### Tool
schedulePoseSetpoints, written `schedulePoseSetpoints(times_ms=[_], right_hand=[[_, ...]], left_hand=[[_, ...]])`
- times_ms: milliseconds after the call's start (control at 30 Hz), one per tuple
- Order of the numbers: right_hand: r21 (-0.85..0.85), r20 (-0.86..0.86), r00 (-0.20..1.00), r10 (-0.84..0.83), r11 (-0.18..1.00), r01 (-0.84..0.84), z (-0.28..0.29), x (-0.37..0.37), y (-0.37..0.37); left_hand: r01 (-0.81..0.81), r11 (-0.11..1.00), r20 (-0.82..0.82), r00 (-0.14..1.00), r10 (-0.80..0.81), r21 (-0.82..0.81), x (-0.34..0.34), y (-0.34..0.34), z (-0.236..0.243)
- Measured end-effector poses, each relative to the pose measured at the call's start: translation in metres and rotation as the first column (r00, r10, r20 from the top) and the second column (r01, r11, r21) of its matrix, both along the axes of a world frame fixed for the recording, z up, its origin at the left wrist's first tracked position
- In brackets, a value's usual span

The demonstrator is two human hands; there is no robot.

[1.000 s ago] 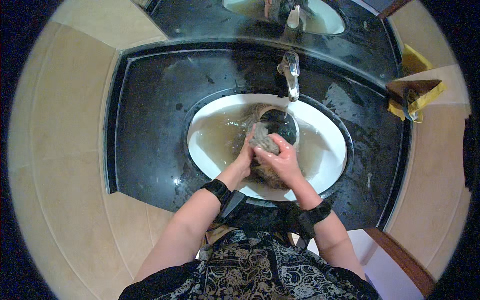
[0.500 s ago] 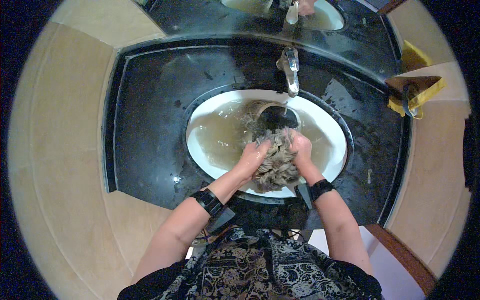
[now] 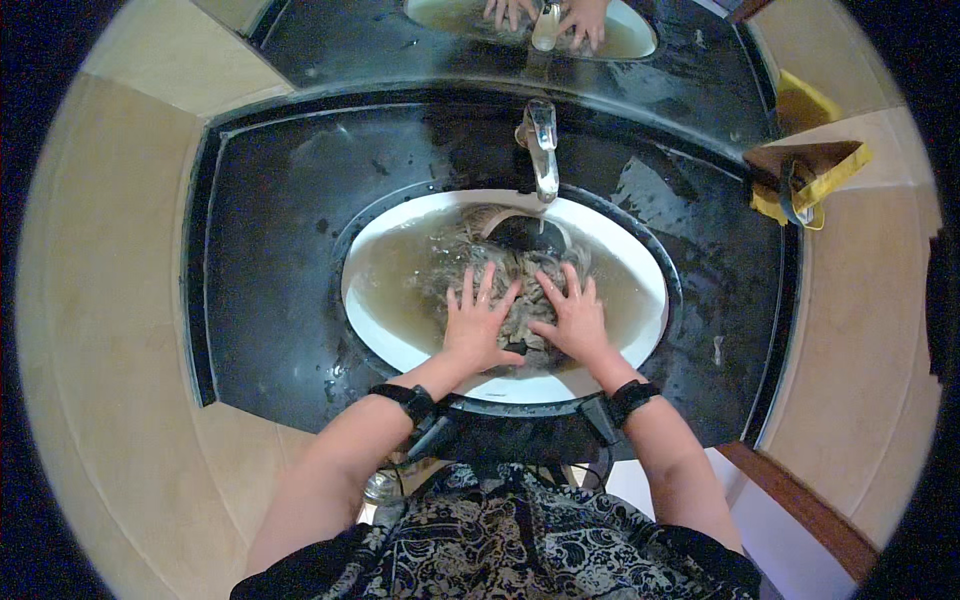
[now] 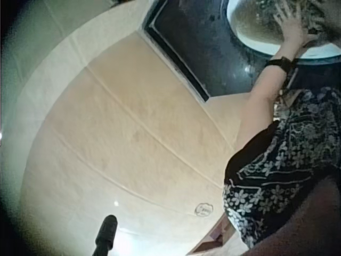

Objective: Washing a grey shaggy mop head in a bathroom sink filled with water.

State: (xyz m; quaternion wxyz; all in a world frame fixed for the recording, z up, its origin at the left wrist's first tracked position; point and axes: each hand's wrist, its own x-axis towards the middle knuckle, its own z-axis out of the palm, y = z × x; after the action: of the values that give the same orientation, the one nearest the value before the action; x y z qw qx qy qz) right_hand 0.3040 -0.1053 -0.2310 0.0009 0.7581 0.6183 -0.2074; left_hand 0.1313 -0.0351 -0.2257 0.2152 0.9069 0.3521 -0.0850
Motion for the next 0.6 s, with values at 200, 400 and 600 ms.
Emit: schedulePoseSetpoints(times_ms=[200,400,600], right_hand=[[-0.065,0.061,0.996,-0.069,0.995,0.073,-0.049,-0.009,0.002],[-0.014,0.128,0.987,-0.099,0.995,0.102,-0.073,-0.008,0.016],[-0.136,-0.234,0.892,-0.386,0.922,0.363,-0.044,0.011,0.014]], left_hand=[[-0.013,0.997,-0.181,0.983,0.000,-0.075,0.030,0.006,-0.030],[-0.008,0.994,-0.207,0.978,-0.014,-0.106,0.033,0.016,-0.067],[-0.192,0.940,0.046,0.976,0.213,-0.282,0.003,0.026,-0.040]])
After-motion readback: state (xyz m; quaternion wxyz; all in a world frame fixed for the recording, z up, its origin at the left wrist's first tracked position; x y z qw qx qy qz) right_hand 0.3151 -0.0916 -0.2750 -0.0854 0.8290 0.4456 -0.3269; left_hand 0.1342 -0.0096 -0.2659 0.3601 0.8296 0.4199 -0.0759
